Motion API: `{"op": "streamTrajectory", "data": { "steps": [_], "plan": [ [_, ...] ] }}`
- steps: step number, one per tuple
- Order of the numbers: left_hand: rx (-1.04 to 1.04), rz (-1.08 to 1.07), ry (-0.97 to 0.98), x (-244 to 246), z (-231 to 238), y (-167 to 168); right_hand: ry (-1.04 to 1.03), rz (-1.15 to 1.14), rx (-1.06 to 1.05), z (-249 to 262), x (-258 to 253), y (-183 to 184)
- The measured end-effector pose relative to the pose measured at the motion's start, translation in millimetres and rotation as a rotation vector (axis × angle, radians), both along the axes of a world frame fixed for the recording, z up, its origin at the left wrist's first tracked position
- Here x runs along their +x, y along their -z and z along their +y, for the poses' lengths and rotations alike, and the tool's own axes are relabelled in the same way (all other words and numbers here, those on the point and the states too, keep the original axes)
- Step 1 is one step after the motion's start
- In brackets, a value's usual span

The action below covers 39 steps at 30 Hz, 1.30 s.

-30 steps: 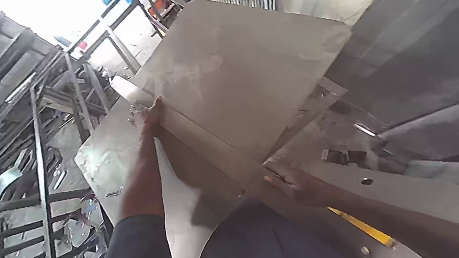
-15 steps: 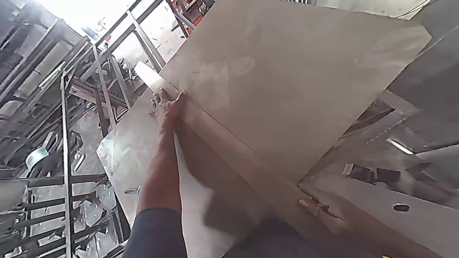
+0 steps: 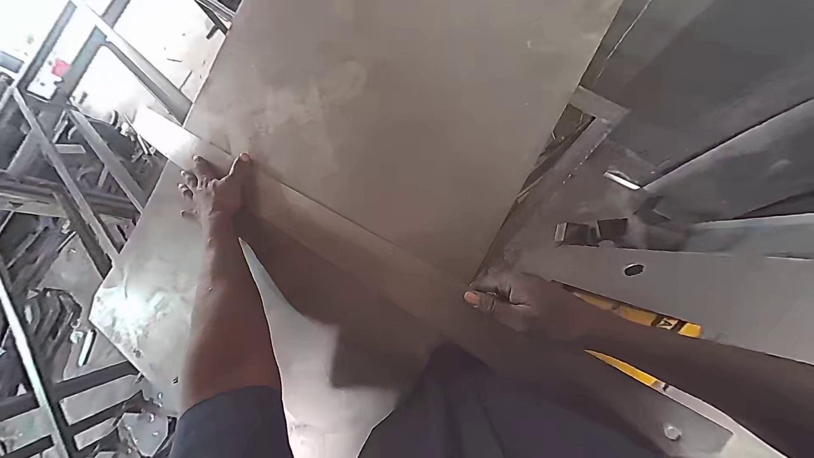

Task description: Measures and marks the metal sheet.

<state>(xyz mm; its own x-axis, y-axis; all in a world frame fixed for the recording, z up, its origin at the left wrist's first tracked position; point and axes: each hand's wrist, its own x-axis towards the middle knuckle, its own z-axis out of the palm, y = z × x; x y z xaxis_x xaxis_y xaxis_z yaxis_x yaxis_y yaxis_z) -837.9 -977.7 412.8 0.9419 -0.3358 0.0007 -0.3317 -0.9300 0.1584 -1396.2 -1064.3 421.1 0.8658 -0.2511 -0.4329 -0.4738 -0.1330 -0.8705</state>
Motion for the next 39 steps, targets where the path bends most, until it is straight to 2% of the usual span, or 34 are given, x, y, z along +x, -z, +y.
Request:
{"op": "streamTrajectory", "data": {
  "steps": [4,6,11,17,27,31,39],
  "plan": [
    [-0.011,-0.008,0.001,-1.9,-0.7,1.8,0.032,-0.005,-0.011,0.9,-0.8,-2.1],
    [-0.048,-0.041,0.014,13.9,1.4,15.9,0.053,-0.020,-0.027,-0.5,-1.9,-2.8],
    [-0.028,-0.058,-0.001,34.3,2.0,27.8,0.061,0.004,-0.040,-4.4,-1.4,-2.7],
    [-0.011,-0.027,-0.021,-8.2,-2.5,-1.2,0.074,0.010,-0.011,-8.3,0.4,-4.4],
    [-0.031,-0.015,0.013,2.2,-1.9,11.7,0.028,0.078,-0.116,-13.5,4.0,-5.1],
    [-0.073,0.017,0.006,-23.9,-1.8,-14.0,0.052,0.035,-0.151,-12.3,8.0,-1.5],
    [-0.008,0.011,-0.040,-17.6,-4.2,-10.0,0.087,0.034,-0.119,-11.7,6.8,2.4]
  ]
}}
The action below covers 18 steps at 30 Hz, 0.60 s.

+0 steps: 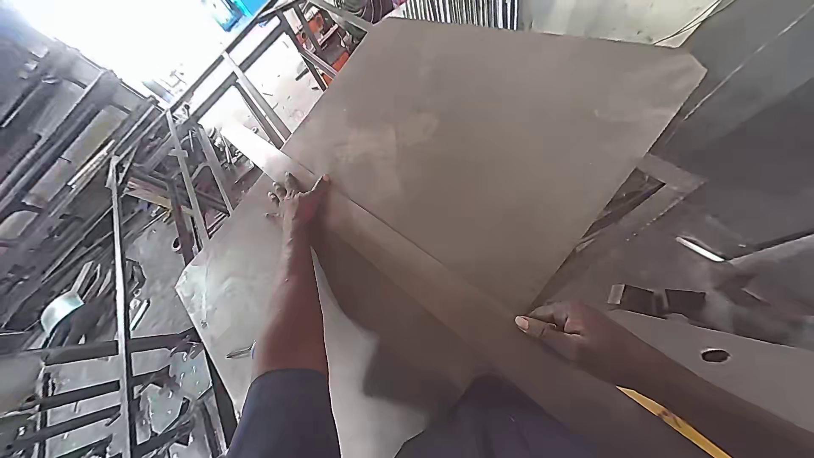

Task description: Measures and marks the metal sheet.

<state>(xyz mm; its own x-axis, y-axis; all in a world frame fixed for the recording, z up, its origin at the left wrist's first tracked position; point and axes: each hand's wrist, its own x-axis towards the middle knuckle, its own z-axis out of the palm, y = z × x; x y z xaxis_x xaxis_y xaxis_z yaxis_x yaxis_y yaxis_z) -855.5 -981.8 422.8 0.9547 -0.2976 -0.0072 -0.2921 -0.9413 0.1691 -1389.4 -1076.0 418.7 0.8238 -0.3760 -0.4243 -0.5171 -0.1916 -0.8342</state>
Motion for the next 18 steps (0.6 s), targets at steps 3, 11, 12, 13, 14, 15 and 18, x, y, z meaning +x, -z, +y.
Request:
{"op": "streamTrajectory", "data": {
  "steps": [3,11,12,13,14,15,18],
  "plan": [
    [0.008,0.003,0.006,3.9,-0.1,2.0,0.006,-0.010,0.014,0.6,0.3,0.8],
    [0.009,0.013,0.022,-1.1,2.2,-1.7,-0.010,-0.027,0.010,0.4,0.1,4.8],
    [0.008,0.011,0.020,-1.0,2.0,-1.7,-0.011,-0.027,0.011,0.0,0.0,4.5],
    [0.007,0.010,0.018,0.1,1.7,-1.0,-0.013,-0.029,0.012,-0.3,-0.1,4.3],
    [0.007,0.009,0.017,1.1,1.5,-0.1,-0.013,-0.031,0.012,-0.7,-0.1,4.0],
    [0.007,0.009,0.017,2.1,2.1,0.6,-0.013,-0.030,0.015,-0.7,0.1,3.9],
    [0.012,0.017,0.019,3.5,2.1,0.8,0.003,-0.044,0.021,0.5,0.2,4.4]
  ]
}}
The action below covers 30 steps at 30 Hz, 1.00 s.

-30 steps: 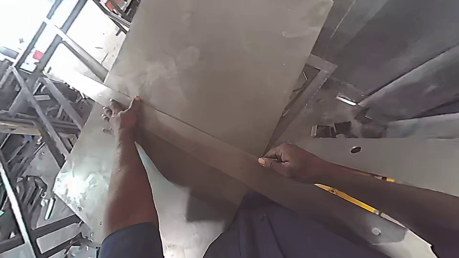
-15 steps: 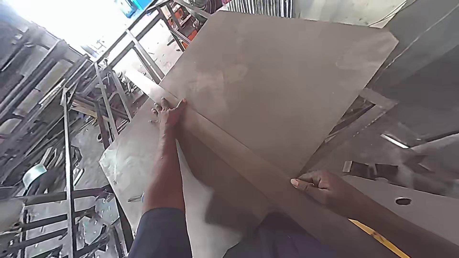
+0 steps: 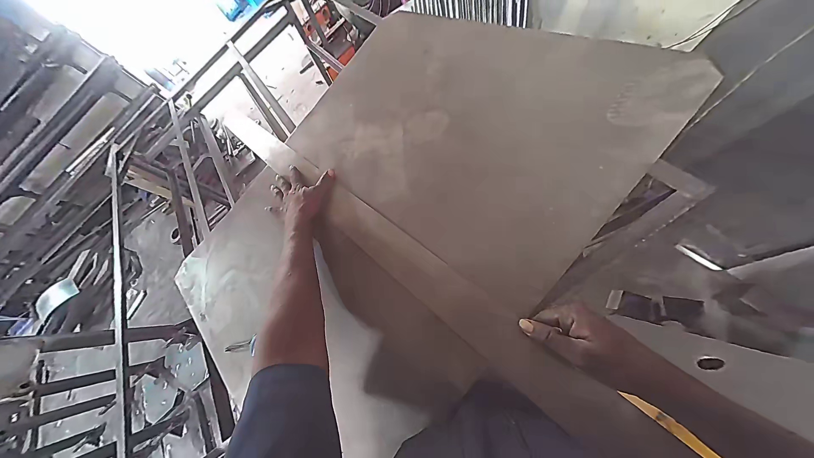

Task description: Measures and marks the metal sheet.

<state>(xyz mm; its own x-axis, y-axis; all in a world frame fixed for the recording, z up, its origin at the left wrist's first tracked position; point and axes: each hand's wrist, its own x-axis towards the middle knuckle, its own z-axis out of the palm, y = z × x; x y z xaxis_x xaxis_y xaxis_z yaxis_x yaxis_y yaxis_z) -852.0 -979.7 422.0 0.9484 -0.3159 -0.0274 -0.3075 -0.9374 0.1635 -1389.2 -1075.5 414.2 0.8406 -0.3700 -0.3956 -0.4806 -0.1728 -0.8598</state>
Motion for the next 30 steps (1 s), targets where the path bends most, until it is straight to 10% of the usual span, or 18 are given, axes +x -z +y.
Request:
{"op": "streamTrajectory", "data": {
  "steps": [20,25,30],
  "plan": [
    [0.312,0.181,0.369,11.4,-3.5,-33.9,-0.123,0.093,-0.043,-7.9,-2.9,-12.5],
    [0.312,0.207,0.328,7.0,-4.8,-37.3,-0.244,0.255,-0.367,-55.2,-1.0,-92.3],
    [0.380,0.232,0.319,-5.3,-14.7,-54.1,-0.365,-0.094,-0.764,-93.9,99.4,-169.4]
  ]
}}
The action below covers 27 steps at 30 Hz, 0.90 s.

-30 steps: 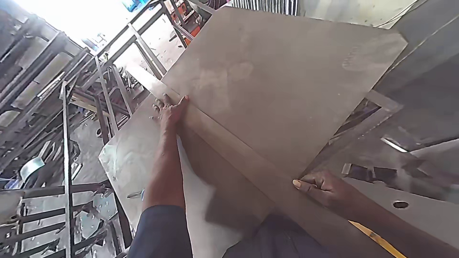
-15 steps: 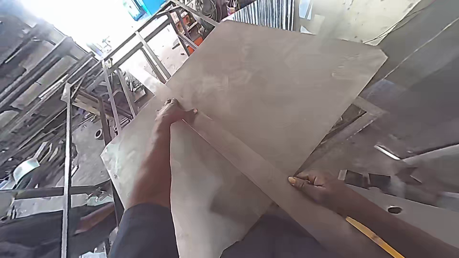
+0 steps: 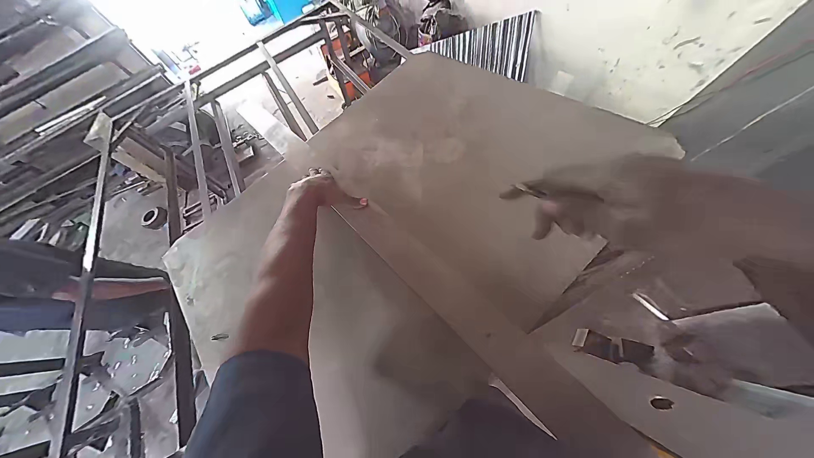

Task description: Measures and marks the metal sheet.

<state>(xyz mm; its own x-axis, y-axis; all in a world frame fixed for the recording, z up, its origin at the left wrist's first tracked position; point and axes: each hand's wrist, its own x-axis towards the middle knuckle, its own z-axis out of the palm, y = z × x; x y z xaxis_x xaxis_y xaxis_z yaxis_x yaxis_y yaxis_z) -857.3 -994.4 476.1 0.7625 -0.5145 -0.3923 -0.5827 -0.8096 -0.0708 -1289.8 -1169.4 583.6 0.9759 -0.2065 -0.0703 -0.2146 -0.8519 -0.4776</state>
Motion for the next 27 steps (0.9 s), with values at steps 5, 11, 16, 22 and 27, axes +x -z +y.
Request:
{"op": "streamTrajectory", "data": {
  "steps": [5,11,16,22,27],
  "plan": [
    [0.003,-0.008,-0.019,2.6,-7.1,3.1,-0.039,0.071,-0.151,-2.4,183.1,-7.7],
    [-0.036,-0.026,-0.038,6.3,-6.6,10.9,0.003,0.031,-0.034,-1.8,362.8,60.3],
    [-0.080,-0.044,-0.068,5.7,-4.6,16.1,0.066,0.013,-0.097,30.5,433.2,90.8],
    [-0.104,-0.030,-0.060,6.5,-3.2,18.0,0.136,0.049,-0.093,77.1,449.0,72.7],
    [-0.103,-0.010,-0.060,-2.9,0.0,6.5,0.118,0.033,-0.118,80.6,470.6,71.6]
  ]
}}
